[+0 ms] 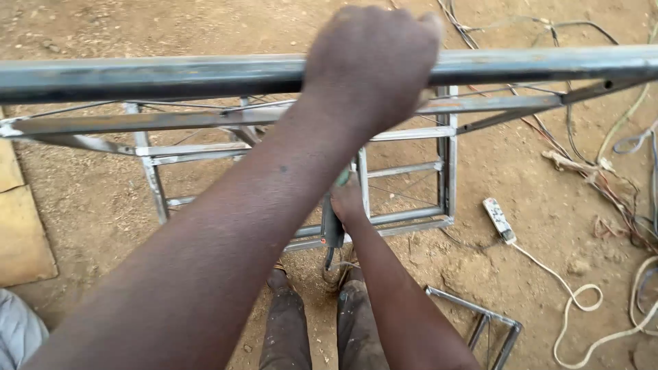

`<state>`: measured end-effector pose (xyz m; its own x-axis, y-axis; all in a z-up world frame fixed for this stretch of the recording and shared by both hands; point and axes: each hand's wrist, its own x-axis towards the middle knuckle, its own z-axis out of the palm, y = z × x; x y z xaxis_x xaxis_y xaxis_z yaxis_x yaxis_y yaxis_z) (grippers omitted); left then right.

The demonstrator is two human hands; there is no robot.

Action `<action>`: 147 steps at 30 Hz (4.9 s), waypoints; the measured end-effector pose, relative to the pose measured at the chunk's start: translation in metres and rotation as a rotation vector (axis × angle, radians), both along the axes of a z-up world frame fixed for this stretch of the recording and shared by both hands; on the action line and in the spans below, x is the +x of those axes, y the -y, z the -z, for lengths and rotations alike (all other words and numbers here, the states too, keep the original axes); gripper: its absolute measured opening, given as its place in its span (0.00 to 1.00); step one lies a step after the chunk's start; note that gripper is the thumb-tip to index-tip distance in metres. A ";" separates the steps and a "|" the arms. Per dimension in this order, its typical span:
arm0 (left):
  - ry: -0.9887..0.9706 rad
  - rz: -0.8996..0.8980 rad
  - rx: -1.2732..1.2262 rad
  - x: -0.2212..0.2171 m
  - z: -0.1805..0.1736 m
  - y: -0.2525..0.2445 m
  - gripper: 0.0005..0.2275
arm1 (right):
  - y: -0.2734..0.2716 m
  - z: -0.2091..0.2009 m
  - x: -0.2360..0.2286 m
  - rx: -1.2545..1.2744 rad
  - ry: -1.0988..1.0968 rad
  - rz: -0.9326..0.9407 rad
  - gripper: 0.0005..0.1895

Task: Smoothing out weld beads on a metal frame using a portable angle grinder

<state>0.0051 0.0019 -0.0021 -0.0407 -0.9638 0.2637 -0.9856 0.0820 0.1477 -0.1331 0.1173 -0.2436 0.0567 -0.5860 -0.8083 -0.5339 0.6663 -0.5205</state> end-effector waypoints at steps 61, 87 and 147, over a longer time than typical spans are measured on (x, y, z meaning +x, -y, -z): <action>0.641 -0.213 0.456 0.202 -0.027 -0.154 0.32 | -0.042 -0.048 0.103 -0.136 -0.213 -0.478 0.27; 0.698 -0.190 0.449 0.207 -0.027 -0.154 0.30 | -0.055 -0.020 0.079 -0.076 -0.106 -0.383 0.25; 0.431 -0.197 0.446 0.195 -0.035 -0.152 0.23 | -0.075 -0.050 0.059 0.045 -0.072 -0.131 0.21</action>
<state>0.2004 0.1538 0.0326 0.1355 -0.9772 -0.1636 -0.9544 -0.0843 -0.2864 -0.0741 0.1926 -0.1932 0.0708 -0.5404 -0.8384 -0.6526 0.6106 -0.4487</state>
